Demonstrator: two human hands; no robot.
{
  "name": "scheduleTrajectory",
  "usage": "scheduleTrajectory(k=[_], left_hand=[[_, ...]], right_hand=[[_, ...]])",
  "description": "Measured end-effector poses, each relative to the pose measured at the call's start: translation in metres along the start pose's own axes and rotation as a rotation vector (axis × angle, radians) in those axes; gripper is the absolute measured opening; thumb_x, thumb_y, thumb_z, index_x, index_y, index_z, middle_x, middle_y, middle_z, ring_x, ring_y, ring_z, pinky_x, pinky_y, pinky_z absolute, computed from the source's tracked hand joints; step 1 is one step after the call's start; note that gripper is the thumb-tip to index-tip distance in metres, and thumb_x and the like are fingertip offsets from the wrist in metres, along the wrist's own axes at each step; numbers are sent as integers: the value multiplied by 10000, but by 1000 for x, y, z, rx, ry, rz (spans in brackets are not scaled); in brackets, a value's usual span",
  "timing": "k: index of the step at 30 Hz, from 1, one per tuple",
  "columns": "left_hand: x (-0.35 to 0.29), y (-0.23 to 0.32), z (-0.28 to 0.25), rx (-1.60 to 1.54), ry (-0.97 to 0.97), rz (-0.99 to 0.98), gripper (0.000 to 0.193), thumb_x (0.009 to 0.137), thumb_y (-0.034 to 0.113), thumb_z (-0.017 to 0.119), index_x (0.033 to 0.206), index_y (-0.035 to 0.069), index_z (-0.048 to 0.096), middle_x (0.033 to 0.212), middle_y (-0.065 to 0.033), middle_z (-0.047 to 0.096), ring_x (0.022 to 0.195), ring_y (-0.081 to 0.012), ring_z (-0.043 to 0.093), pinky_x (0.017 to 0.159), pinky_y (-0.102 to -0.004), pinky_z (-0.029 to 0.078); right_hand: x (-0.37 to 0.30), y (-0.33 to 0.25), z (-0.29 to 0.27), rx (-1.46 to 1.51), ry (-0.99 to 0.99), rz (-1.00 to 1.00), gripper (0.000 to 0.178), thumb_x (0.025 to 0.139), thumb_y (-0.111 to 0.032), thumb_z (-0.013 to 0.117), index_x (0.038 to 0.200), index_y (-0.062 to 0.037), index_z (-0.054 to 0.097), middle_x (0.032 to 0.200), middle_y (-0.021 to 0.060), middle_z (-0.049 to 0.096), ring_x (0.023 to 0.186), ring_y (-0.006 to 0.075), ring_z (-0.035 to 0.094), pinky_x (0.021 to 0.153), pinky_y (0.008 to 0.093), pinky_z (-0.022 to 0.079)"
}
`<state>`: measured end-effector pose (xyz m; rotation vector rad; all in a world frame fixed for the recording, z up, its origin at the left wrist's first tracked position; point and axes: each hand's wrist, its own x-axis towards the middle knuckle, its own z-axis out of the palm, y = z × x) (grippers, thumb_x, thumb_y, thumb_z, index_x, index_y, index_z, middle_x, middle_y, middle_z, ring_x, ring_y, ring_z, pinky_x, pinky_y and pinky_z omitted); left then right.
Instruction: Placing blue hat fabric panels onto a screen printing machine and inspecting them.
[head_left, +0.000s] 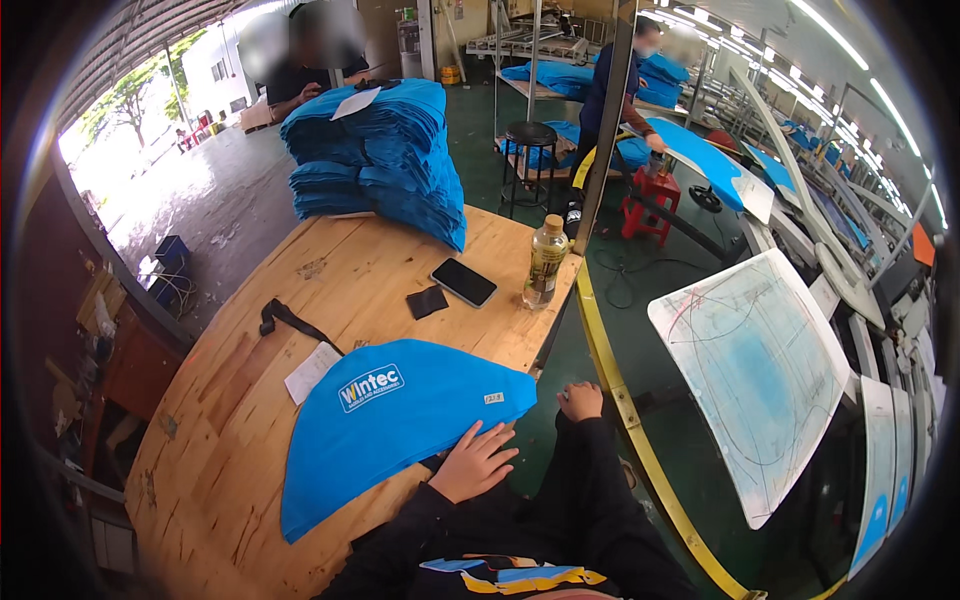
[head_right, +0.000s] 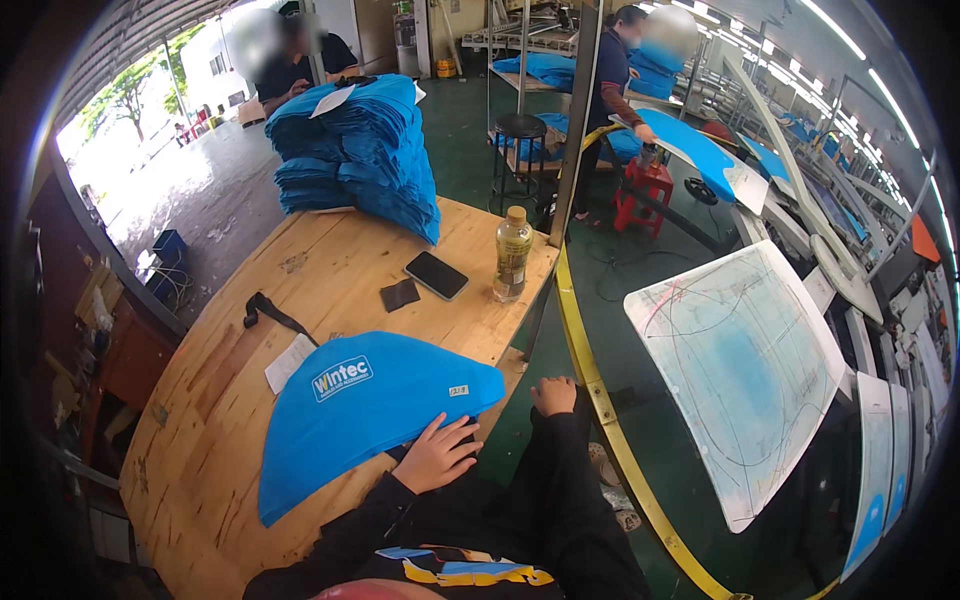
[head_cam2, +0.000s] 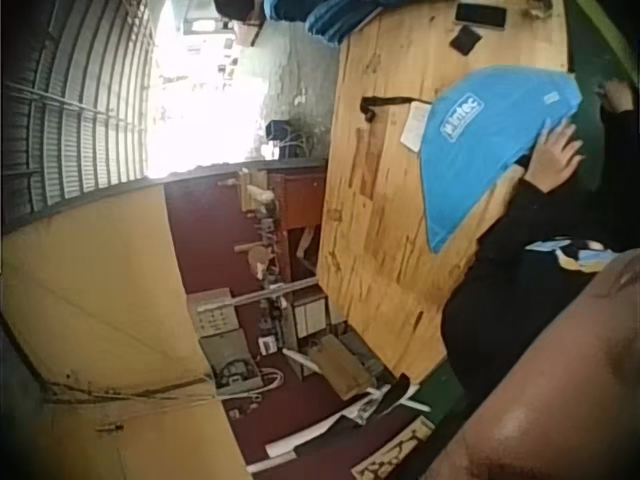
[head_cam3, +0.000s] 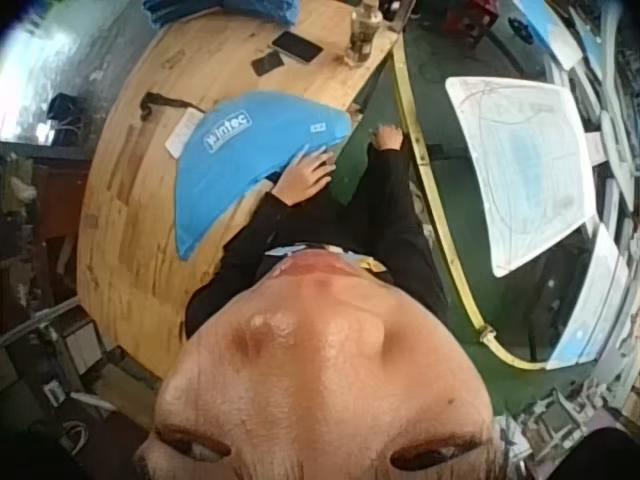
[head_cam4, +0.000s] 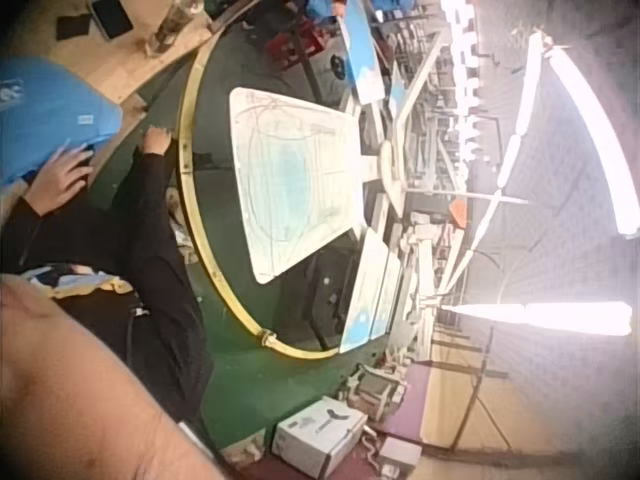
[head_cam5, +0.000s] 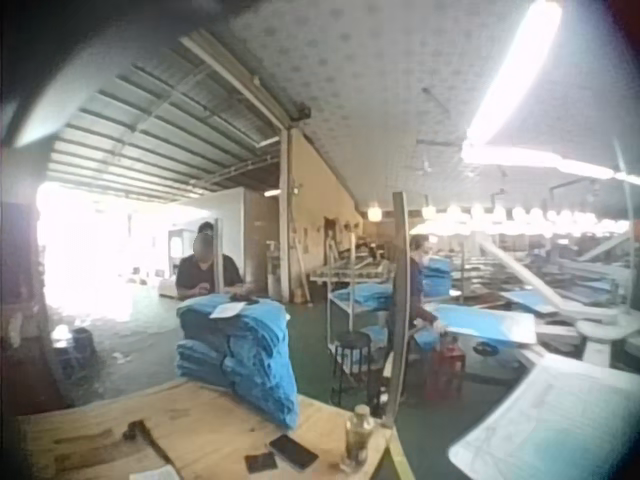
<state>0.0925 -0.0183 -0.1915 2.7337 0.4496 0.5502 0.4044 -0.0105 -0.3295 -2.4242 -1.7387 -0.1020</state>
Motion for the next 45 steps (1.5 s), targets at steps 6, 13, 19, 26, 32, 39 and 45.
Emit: scheduleTrajectory(k=[6, 13, 19, 26, 32, 39, 45], left_hand=[[6, 8, -10, 62, 117, -94, 348, 860, 303, 608, 1173, 150, 620, 1461, -94, 379, 1384, -337, 270, 1118, -519, 190], [7, 2, -3, 104, 22, -131, 317, 844, 302, 619, 1123, 153, 643, 1479, -77, 358, 1389, -321, 268, 1117, -539, 169], [7, 2, 1, 108, 38, -129, 307, 843, 294, 620, 1116, 155, 649, 1477, -70, 362, 1391, -309, 265, 1117, -533, 171], [2, 3, -4, 108, 22, -144, 305, 858, 280, 601, 1128, 143, 640, 1488, -63, 342, 1398, -292, 254, 1121, -516, 175], [5, 1, -8, 108, 20, -121, 314, 849, 273, 613, 1134, 144, 637, 1485, -62, 346, 1391, -296, 265, 1119, -513, 185], [15, 6, 3, 114, 14, -131, 307, 819, 217, 637, 1118, 148, 641, 1465, -100, 378, 1375, -341, 283, 1124, -515, 168], [11, 14, 3, 141, 51, -115, 262, 854, 207, 586, 1099, 131, 638, 1418, -131, 433, 1357, -353, 323, 1123, -520, 175]], right_hand=[[11, 0, 9, -140, -118, -63, 278, 785, -423, 644, 827, -150, 680, 777, 79, 672, 897, 256, 625, 785, 443, 431], [8, -4, 7, -67, -69, 17, 263, 809, -404, 627, 868, -150, 663, 760, 81, 661, 879, 256, 621, 786, 435, 416], [7, -3, 3, -76, -76, -8, 261, 817, -392, 622, 883, -142, 661, 756, 76, 657, 875, 256, 620, 783, 433, 415], [4, -9, 0, -35, -50, 3, 244, 807, -367, 638, 880, -135, 655, 744, 81, 655, 861, 257, 616, 794, 439, 413], [4, -9, -2, -13, -18, 15, 246, 803, -371, 643, 875, -136, 653, 741, 72, 655, 858, 255, 615, 787, 438, 411], [8, -2, 4, -38, 7, 56, 191, 738, -318, 647, 817, -144, 648, 781, 87, 660, 839, 257, 632, 756, 409, 434], [-29, -16, -20, 212, 197, -79, 162, 804, -291, 614, 904, -163, 608, 789, 52, 634, 860, 225, 617, 920, 421, 394]])
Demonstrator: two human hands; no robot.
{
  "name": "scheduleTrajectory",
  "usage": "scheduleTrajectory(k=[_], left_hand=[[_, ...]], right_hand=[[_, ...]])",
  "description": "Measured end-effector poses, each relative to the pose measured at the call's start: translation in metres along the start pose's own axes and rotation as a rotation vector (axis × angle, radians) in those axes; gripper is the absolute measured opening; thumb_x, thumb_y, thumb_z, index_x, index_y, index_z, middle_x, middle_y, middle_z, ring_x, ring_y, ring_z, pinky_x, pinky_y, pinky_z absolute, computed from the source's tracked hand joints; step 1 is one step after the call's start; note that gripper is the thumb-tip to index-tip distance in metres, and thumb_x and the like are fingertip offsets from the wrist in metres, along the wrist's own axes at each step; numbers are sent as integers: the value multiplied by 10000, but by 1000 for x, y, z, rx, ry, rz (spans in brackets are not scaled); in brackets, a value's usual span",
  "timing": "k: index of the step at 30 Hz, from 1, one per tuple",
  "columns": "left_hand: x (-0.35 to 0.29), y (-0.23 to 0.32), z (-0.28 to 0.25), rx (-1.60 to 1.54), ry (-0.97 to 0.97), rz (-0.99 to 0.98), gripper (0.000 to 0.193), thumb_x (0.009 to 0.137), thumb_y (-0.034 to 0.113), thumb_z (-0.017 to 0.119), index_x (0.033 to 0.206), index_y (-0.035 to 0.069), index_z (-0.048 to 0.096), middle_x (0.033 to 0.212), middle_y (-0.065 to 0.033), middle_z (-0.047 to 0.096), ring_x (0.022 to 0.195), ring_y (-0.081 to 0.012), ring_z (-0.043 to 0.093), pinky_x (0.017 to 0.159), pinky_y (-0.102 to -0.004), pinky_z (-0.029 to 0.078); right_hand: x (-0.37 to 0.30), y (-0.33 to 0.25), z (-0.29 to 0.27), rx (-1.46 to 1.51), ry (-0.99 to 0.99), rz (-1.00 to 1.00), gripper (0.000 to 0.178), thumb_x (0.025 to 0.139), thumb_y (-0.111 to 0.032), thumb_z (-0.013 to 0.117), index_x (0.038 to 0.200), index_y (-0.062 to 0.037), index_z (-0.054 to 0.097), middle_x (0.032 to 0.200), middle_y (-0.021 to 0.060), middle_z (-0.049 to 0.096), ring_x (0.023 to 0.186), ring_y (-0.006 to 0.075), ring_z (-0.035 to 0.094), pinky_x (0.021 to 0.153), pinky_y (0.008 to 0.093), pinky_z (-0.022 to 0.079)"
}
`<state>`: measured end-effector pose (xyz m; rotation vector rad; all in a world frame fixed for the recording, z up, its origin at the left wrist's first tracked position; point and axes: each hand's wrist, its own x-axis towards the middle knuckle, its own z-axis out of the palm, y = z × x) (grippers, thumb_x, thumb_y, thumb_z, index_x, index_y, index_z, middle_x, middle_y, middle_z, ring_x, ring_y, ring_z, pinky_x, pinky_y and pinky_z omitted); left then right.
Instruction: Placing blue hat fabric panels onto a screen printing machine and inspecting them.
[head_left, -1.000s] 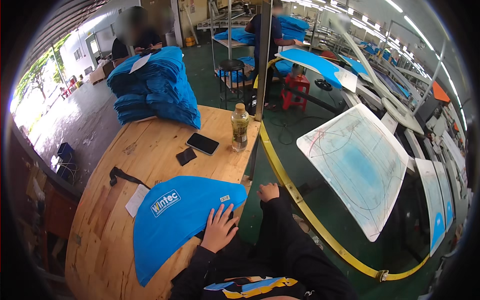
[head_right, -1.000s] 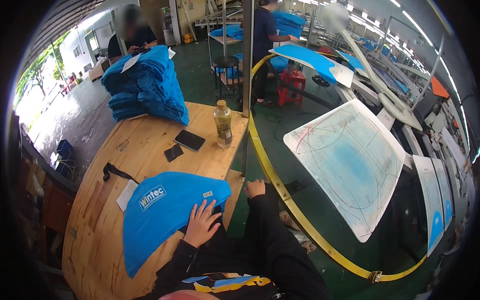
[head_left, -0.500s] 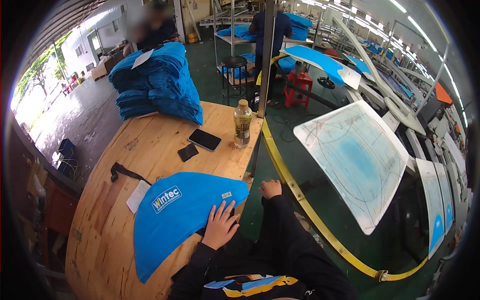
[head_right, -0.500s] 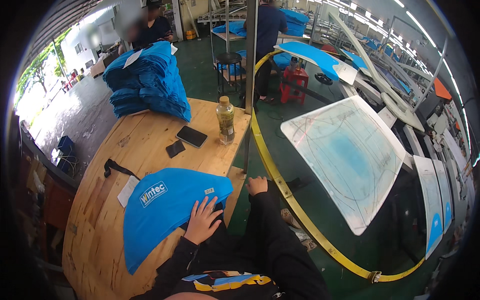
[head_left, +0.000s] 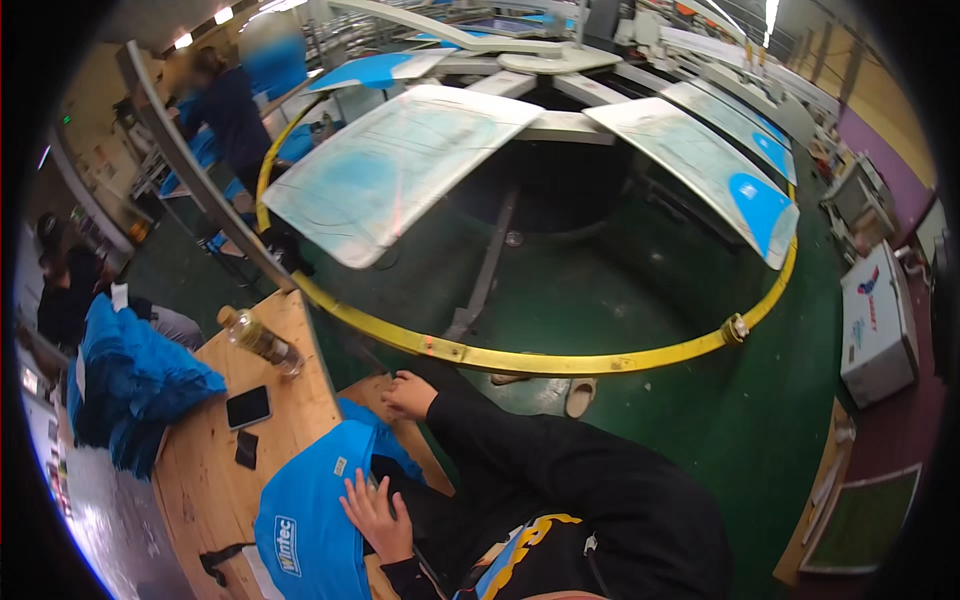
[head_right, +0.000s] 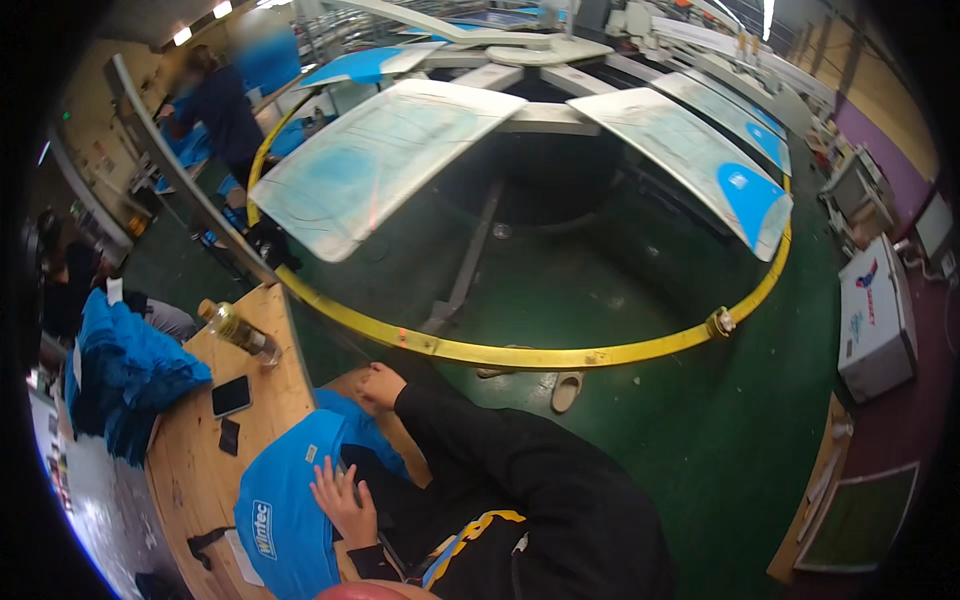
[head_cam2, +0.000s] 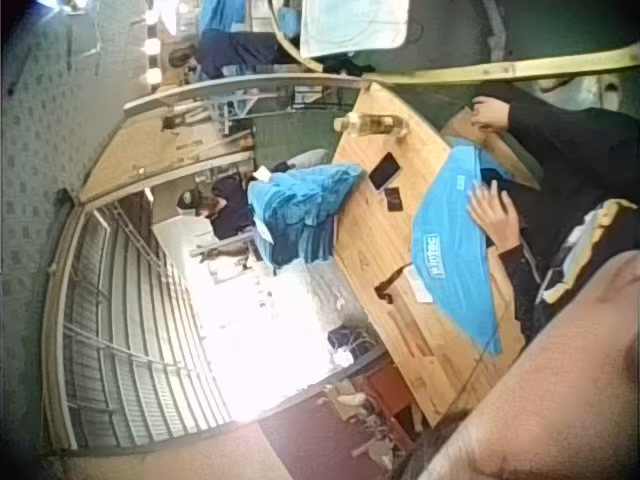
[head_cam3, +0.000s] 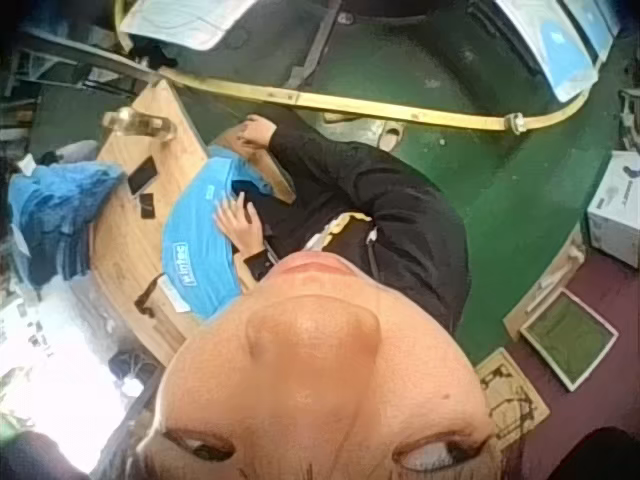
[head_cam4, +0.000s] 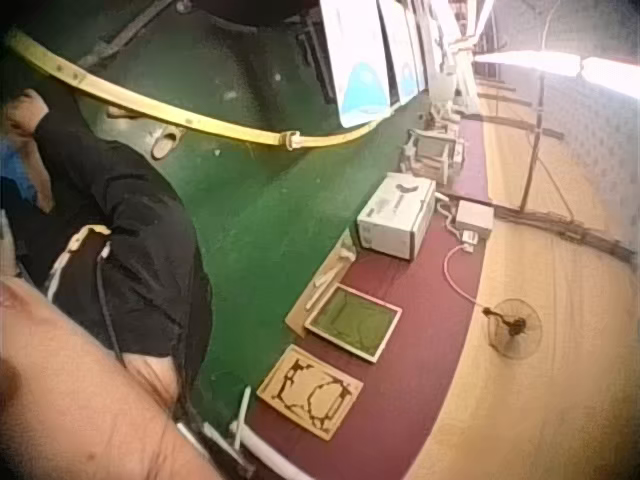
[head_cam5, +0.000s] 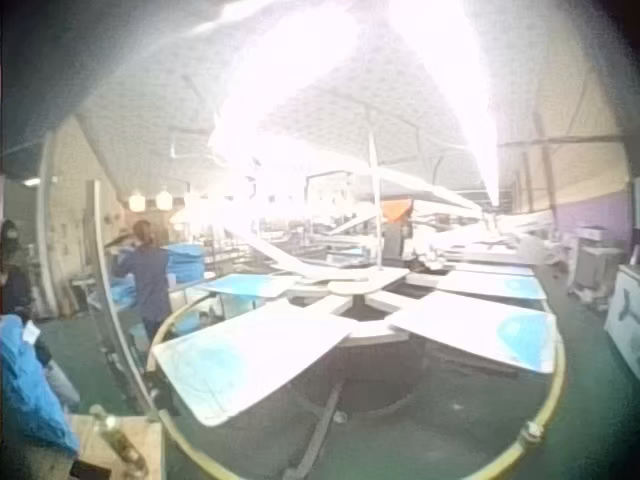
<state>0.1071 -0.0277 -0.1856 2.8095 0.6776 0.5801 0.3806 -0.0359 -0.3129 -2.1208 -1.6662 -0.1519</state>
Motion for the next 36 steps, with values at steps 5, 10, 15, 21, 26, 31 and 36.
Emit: scheduleTrajectory(k=[5, 10, 15, 21, 26, 31, 36], left_hand=[[3, 16, -7, 55, 80, 63, 281, 887, 189, 545, 1143, 91, 607, 1370, -131, 481, 1324, -341, 377, 1111, -520, 213], [20, 46, -5, 8, 65, 158, 271, 898, 183, 528, 1140, 88, 607, 1333, -124, 506, 1281, -336, 425, 1088, -532, 256], [53, 71, -8, -85, 0, 203, 271, 869, 138, 548, 1122, 65, 612, 1322, -152, 508, 1278, -348, 417, 1086, -514, 261], [153, 91, -18, -284, 58, 302, 297, 847, 116, 570, 1135, 50, 604, 1385, -204, 428, 1277, -404, 395, 1054, -481, 307], [262, 110, 34, -198, 119, 500, 402, 810, 55, 589, 1209, 46, 545, 1475, -219, 281, 1317, -411, 327, 1051, -474, 310], [353, 110, 117, -177, 54, 580, 503, 848, 144, 581, 1322, 50, 442, 1487, -197, 273, 1340, -399, 294, 1078, -475, 271], [402, 73, 196, -84, -45, 482, 561, 890, 244, 560, 1378, 34, 383, 1490, -211, 260, 1356, -407, 262, 1103, -491, 227]], right_hand=[[-24, -18, -12, 35, 18, -83, 134, 848, -263, 600, 926, -155, 615, 808, 47, 631, 853, 229, 615, 930, 421, 395], [-22, -21, -32, 292, -54, 2, 136, 892, -224, 572, 972, -131, 630, 829, 41, 638, 857, 231, 615, 837, 406, 422], [-35, -29, -80, 582, 350, 39, 153, 878, -127, 586, 1020, -105, 637, 857, 53, 629, 828, 238, 599, 724, 355, 446], [-78, 2, -182, 582, 638, 280, 180, 840, -48, 591, 1016, -57, 628, 885, 110, 585, 841, 298, 576, 733, 383, 469], [-131, 70, -257, 46, 808, 616, 209, 830, -76, 601, 1037, -72, 631, 896, 130, 590, 838, 330, 569, 750, 400, 462], [-201, 128, -283, -406, 721, 978, 348, 833, -158, 618, 1163, -59, 568, 1169, 167, 548, 1092, 351, 511, 872, 450, 430], [-231, 138, -278, -465, 512, 1077, 376, 827, -162, 632, 1185, -69, 570, 1290, 184, 499, 1176, 360, 477, 938, 468, 407]])
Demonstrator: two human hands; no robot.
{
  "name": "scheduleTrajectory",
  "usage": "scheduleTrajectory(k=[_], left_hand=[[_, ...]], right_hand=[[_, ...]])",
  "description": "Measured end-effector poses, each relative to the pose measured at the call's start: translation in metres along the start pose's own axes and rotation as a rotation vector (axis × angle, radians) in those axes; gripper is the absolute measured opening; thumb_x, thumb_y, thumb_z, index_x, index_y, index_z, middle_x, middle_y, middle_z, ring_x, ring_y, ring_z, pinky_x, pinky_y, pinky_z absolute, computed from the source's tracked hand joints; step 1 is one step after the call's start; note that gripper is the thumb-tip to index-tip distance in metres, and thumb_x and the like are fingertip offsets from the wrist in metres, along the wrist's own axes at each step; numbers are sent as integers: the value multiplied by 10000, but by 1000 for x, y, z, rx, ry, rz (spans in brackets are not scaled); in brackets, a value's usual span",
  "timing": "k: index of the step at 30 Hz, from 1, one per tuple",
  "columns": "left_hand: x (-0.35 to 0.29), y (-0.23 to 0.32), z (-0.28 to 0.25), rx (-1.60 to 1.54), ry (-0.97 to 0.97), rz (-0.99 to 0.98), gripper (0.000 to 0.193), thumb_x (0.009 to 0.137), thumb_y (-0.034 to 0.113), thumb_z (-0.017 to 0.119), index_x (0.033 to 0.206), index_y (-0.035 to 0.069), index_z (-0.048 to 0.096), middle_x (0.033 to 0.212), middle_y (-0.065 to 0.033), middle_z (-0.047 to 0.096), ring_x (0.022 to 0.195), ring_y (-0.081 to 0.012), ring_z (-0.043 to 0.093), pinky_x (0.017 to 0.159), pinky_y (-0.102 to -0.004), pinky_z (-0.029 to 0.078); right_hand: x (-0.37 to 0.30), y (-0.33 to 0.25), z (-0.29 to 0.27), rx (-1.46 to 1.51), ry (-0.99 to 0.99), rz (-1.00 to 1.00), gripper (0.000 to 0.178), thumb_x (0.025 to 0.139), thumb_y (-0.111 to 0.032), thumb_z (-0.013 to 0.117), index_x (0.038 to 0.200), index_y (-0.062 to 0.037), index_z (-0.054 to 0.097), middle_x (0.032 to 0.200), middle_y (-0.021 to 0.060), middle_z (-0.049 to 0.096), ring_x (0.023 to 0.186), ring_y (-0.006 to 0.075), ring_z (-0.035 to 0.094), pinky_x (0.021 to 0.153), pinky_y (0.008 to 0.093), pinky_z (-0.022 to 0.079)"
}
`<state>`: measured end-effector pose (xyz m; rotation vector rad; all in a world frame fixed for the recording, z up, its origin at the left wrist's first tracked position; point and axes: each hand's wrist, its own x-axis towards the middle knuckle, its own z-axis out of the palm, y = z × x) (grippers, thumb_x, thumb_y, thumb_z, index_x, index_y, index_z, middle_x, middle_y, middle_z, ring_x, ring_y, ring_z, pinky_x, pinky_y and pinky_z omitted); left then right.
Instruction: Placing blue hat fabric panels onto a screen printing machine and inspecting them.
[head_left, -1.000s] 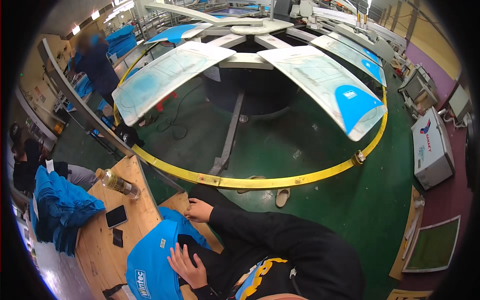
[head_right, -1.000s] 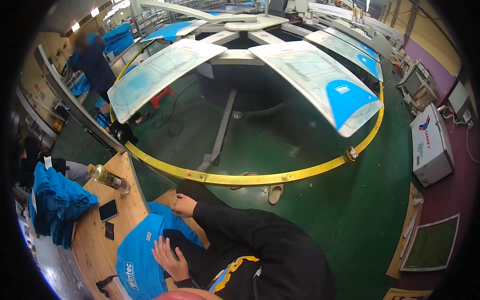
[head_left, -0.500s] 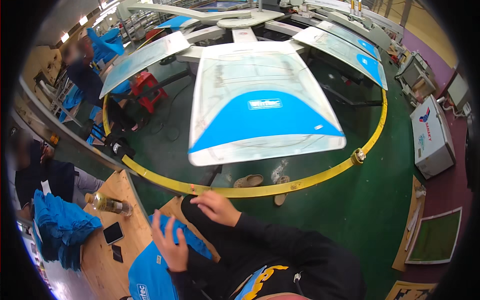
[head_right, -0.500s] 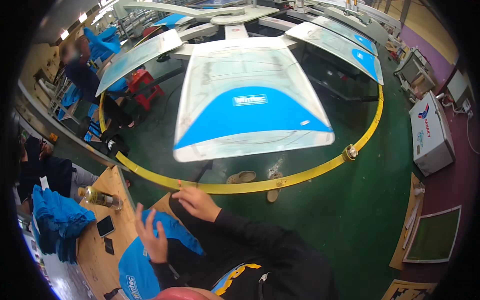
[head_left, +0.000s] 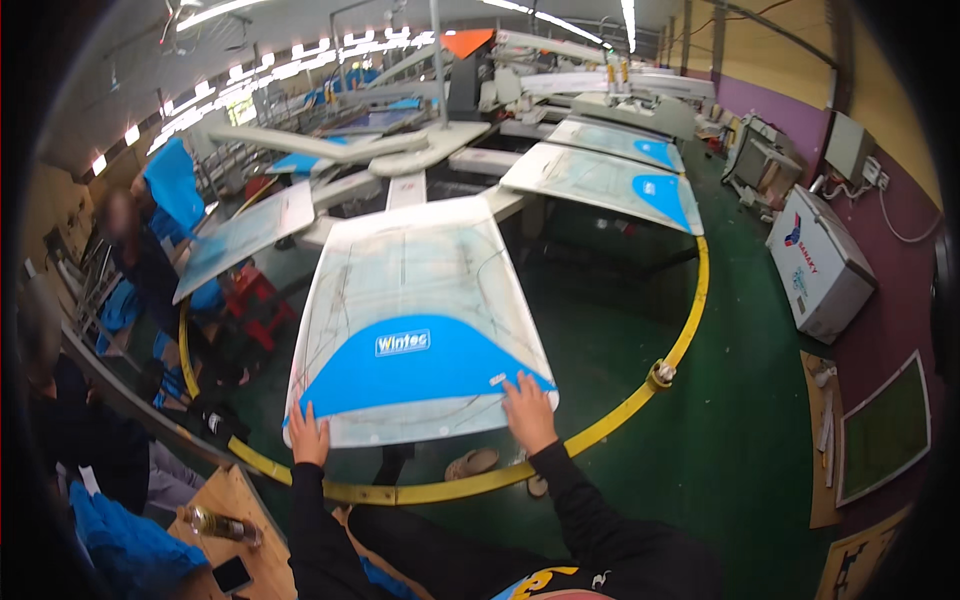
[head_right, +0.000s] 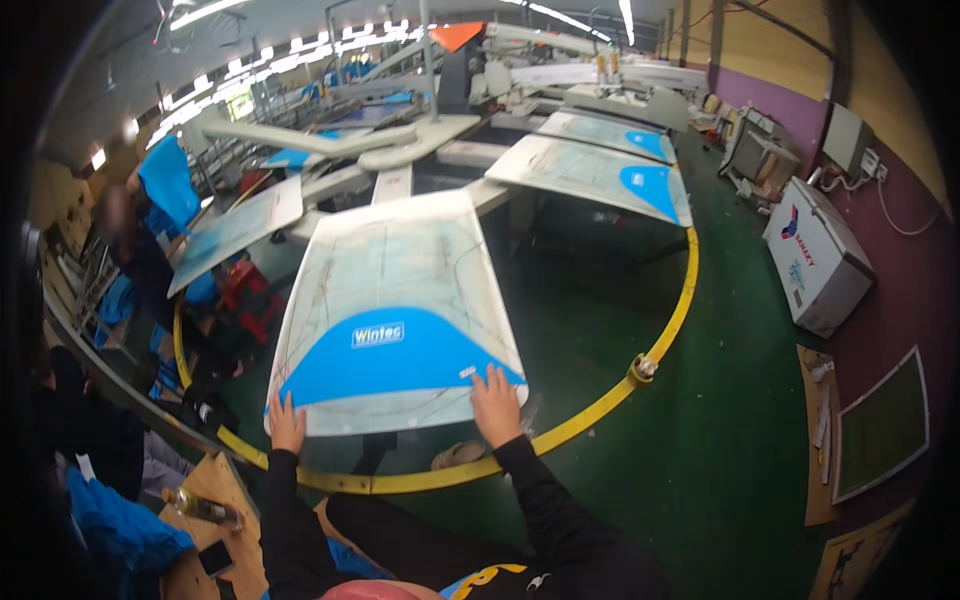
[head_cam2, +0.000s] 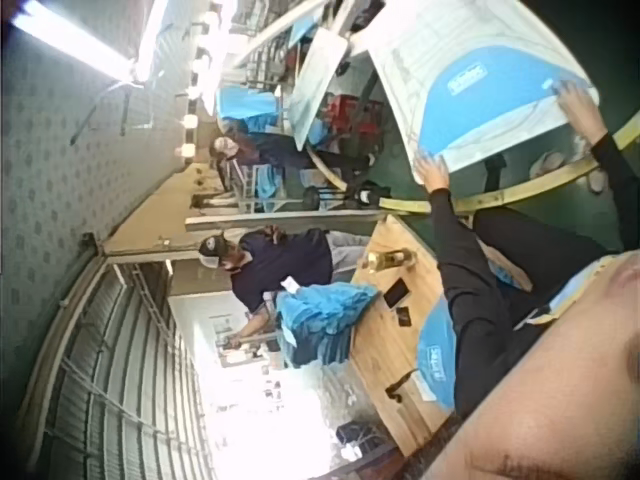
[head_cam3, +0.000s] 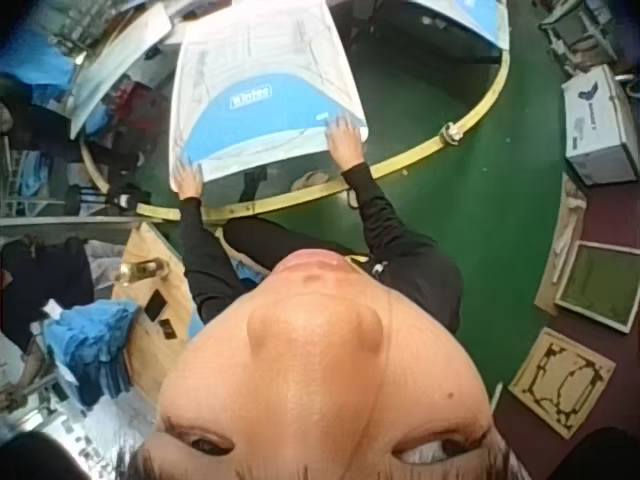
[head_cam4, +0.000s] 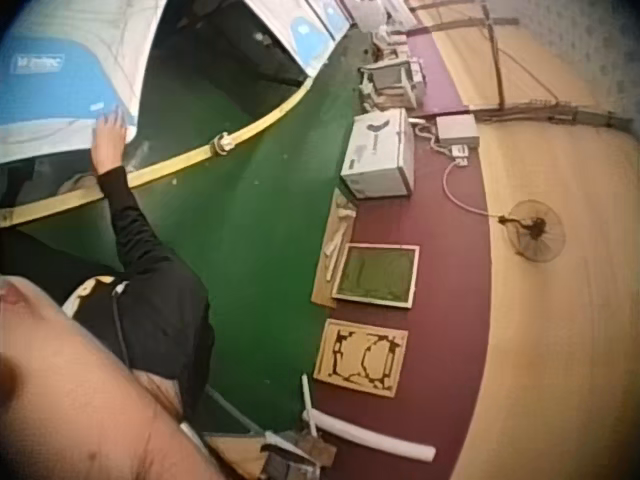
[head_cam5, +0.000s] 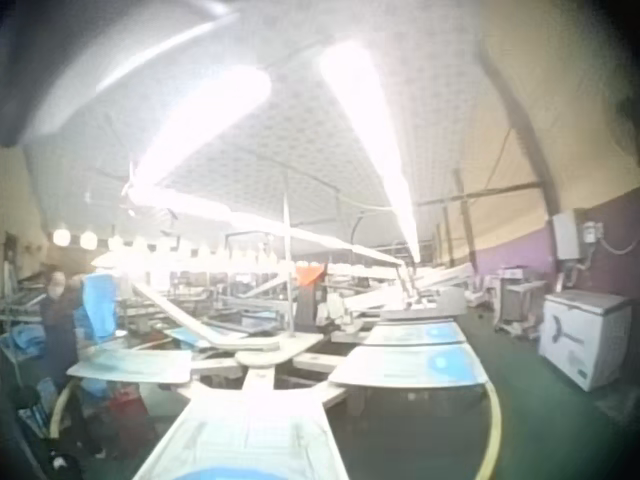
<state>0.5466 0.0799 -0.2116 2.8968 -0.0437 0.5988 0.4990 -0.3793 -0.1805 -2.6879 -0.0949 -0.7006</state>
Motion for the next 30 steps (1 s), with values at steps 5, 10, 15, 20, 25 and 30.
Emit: scheduleTrajectory(k=[5, 10, 15, 20, 25, 30], left_hand=[[10, 22, -16, -29, -79, -56, 525, 888, 282, 556, 1340, 41, 442, 1446, -217, 348, 1313, -399, 338, 1076, -487, 268], [26, 7, -4, 110, 38, -157, 481, 852, 234, 597, 1268, 16, 495, 1405, -206, 400, 1257, -377, 399, 995, -486, 362], [25, 14, -7, 72, -23, -179, 487, 839, 223, 604, 1271, 26, 497, 1268, -193, 474, 1163, -363, 450, 945, -484, 393], [37, -8, -3, 73, 58, -331, 442, 808, 221, 624, 1203, 44, 536, 1106, -165, 523, 1056, -348, 484, 880, -490, 416], [47, -16, -11, 37, 121, -305, 224, 755, 263, 681, 841, 64, 624, 932, -143, 579, 929, -373, 558, 788, -483, 471], [53, -15, 6, -718, 132, -216, 436, 850, 209, 593, 1237, 21, 523, 1095, -174, 621, 1041, -289, 604, 889, -394, 469]], right_hand=[[6, 10, -4, 48, -20, 16, 308, 803, -124, 635, 1107, -80, 620, 1149, 131, 563, 1077, 297, 524, 856, 423, 434], [21, 21, -2, -30, 250, 84, 290, 790, -113, 644, 1079, -85, 632, 1030, 89, 568, 984, 272, 536, 804, 419, 428], [23, 29, -4, -78, 112, 157, 263, 787, -159, 677, 1041, -102, 647, 970, 58, 569, 941, 254, 537, 782, 391, 405], [29, 31, -9, -87, 83, 270, 228, 765, -182, 707, 972, -111, 645, 936, 55, 578, 941, 248, 538, 789, 404, 396], [35, 32, -8, 170, 110, 240, 183, 747, -158, 712, 879, -120, 592, 915, 63, 592, 925, 270, 552, 769, 418, 400], [54, 4, 3, 912, 137, 194, 157, 953, -147, 510, 1027, -33, 430, 795, 110, 492, 711, 187, 490, 670, 328, 418]])
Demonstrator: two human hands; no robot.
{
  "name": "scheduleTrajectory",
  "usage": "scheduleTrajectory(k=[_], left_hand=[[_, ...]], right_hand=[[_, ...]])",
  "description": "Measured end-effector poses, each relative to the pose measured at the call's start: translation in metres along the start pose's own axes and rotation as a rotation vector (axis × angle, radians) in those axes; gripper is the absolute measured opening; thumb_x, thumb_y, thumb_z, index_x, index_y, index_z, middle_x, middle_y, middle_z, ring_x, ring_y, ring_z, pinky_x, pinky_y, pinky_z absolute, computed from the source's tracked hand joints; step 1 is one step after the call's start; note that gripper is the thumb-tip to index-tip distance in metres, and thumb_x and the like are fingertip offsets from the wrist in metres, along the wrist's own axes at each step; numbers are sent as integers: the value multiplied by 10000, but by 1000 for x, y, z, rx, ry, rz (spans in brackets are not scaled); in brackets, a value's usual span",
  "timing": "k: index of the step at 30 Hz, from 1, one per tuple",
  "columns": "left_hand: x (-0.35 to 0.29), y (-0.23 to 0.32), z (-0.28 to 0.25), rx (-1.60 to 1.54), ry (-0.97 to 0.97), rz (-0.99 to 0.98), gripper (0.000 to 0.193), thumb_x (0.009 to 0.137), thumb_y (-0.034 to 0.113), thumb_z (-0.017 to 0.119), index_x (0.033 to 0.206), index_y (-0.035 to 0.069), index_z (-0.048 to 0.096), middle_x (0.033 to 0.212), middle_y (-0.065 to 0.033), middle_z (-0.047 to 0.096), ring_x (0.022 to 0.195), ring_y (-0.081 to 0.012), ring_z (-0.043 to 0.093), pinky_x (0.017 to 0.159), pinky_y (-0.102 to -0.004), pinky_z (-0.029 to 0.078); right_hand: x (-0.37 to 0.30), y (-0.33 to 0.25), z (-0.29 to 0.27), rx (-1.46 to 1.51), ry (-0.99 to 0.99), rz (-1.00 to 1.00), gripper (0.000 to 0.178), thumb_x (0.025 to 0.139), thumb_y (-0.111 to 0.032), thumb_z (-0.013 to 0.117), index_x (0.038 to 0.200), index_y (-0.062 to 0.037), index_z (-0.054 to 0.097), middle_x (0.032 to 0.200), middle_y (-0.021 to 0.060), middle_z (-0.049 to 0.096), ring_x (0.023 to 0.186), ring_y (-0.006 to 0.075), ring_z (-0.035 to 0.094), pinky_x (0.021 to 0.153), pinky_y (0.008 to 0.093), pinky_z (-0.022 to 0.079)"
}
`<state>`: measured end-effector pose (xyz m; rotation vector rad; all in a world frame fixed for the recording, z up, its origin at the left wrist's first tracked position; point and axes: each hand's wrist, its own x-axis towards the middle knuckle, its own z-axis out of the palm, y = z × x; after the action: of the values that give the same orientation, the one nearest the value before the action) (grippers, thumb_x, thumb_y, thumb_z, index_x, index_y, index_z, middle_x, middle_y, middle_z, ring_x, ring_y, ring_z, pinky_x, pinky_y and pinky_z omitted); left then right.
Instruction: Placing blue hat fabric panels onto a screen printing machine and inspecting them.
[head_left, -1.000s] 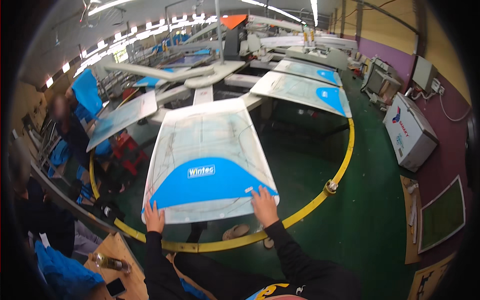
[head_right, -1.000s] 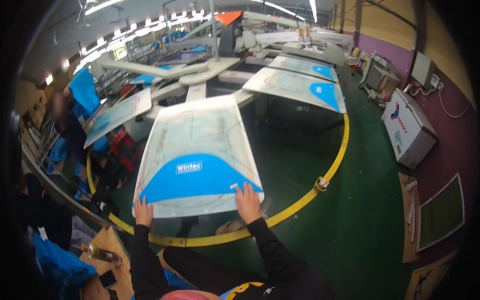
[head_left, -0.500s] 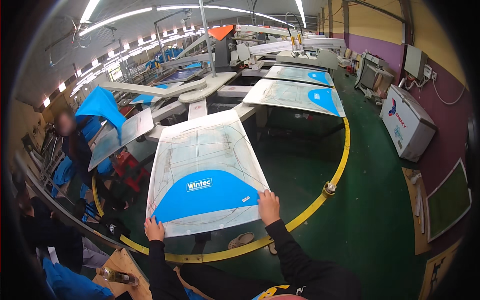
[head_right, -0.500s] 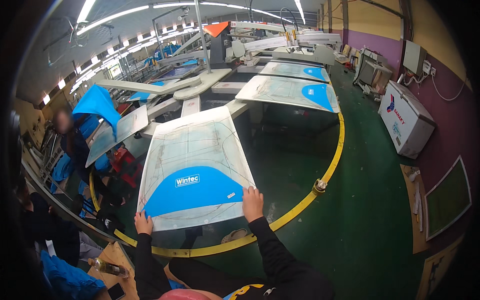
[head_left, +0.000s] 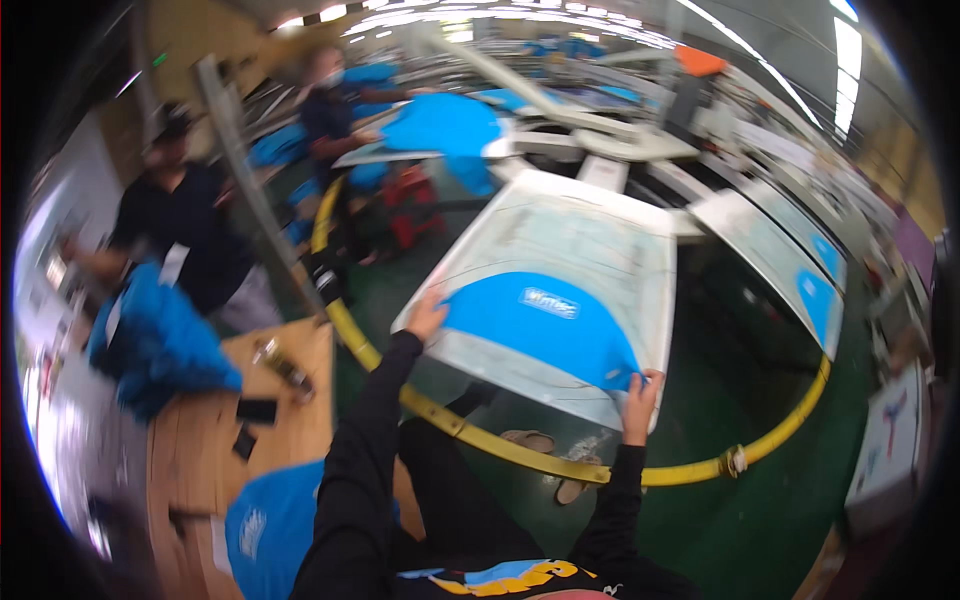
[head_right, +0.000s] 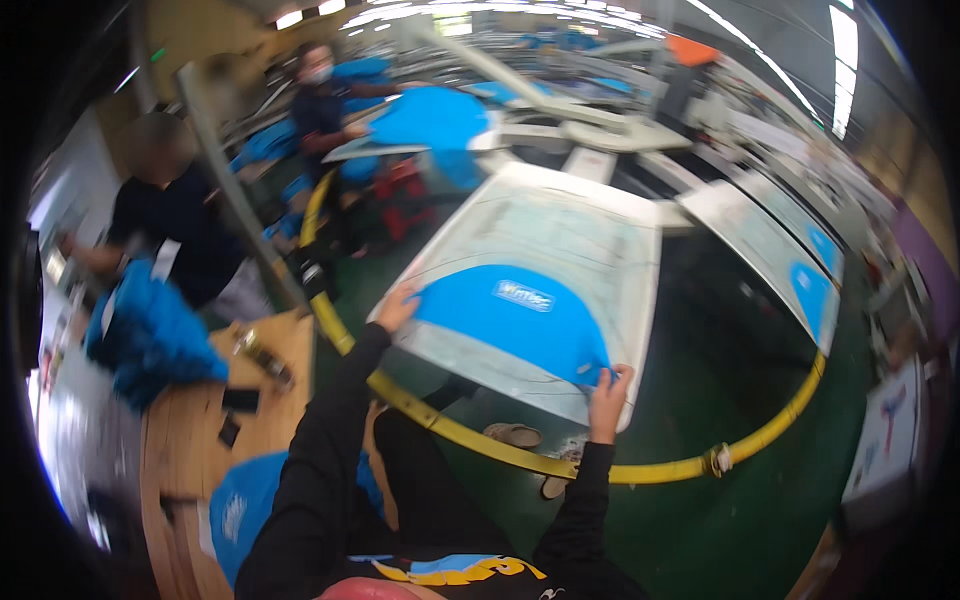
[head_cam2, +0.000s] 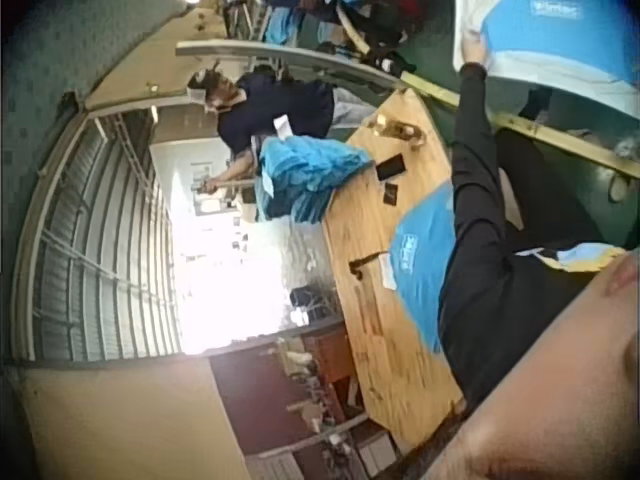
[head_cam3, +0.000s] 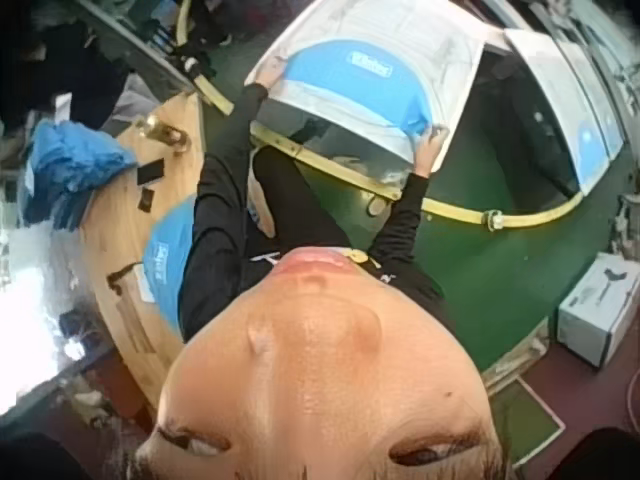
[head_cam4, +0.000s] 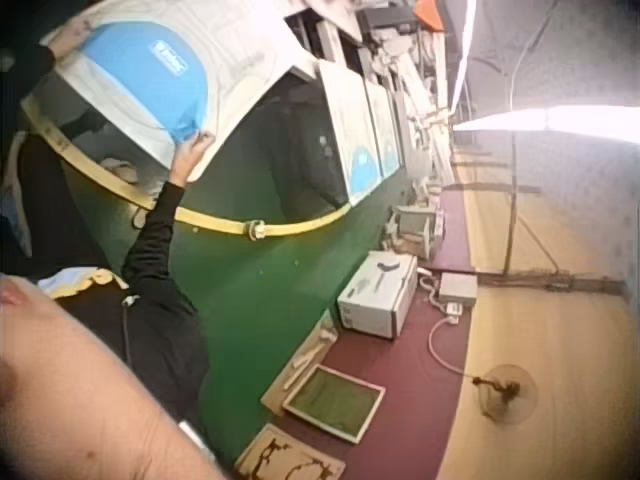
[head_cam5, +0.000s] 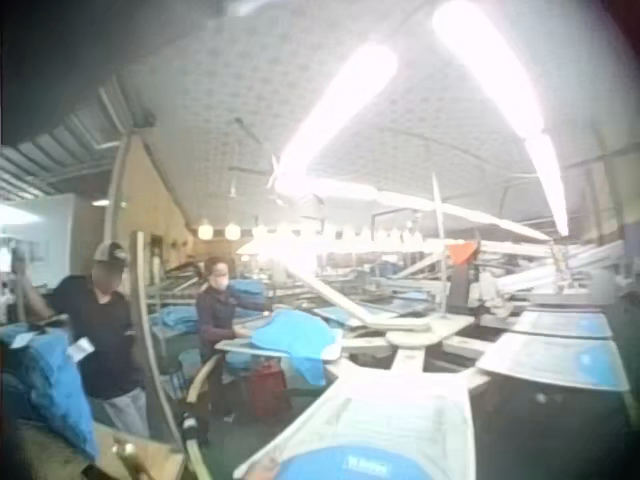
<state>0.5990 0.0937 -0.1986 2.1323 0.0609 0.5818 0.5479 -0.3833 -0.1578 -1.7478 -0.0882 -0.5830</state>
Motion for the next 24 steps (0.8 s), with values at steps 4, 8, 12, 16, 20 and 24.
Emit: scheduleTrajectory(k=[4, 8, 12, 16, 20, 24], left_hand=[[-28, 123, 28, -371, -303, 36, 337, 890, 165, 570, 1196, 71, 467, 1089, -49, 517, 942, -128, 531, 801, -287, 453], [-84, 232, 15, -644, -300, 51, 257, 890, 72, 536, 1140, 69, 480, 1039, -43, 535, 883, -81, 522, 798, -240, 422], [-130, 256, 11, -725, -289, 69, 220, 897, 63, 508, 1116, 56, 483, 1048, -44, 518, 934, -104, 539, 861, -264, 424], [-158, 279, -18, -719, -186, 185, 226, 895, 77, 505, 1117, 42, 482, 1069, -38, 505, 1018, -136, 539, 962, -316, 405], [-201, 319, -78, -696, -75, 223, 264, 874, 96, 510, 1133, 42, 508, 1124, -38, 519, 1054, -127, 515, 968, -326, 403], [-280, 332, -130, -788, -22, 15, 268, 885, 124, 533, 1144, 59, 514, 1118, -46, 546, 1011, -116, 535, 870, -257, 437]], right_hand=[[-12, -44, 45, 157, -127, -108, 149, 992, -152, 451, 1034, -24, 386, 794, 69, 436, 673, 143, 422, 615, 298, 382], [-46, -135, 87, 150, -268, -162, 148, 997, -156, 436, 1027, -20, 387, 747, 105, 478, 632, 179, 447, 592, 329, 370], [-77, -173, 93, 187, -342, -210, 132, 993, -139, 439, 1014, -20, 386, 704, 120, 484, 600, 178, 444, 561, 331, 347], [-105, -194, 77, 315, -350, -252, 97, 981, -84, 447, 998, -13, 383, 823, 83, 431, 688, 145, 431, 620, 285, 378], [-130, -241, 63, 399, -474, -307, 86, 981, -44, 441, 1035, -19, 378, 907, 64, 406, 803, 140, 425, 719, 264, 396], [-148, -248, 46, 765, -728, 32, 113, 999, -125, 463, 1033, -77, 366, 804, -26, 398, 689, 27, 332, 588, 190, 271]])
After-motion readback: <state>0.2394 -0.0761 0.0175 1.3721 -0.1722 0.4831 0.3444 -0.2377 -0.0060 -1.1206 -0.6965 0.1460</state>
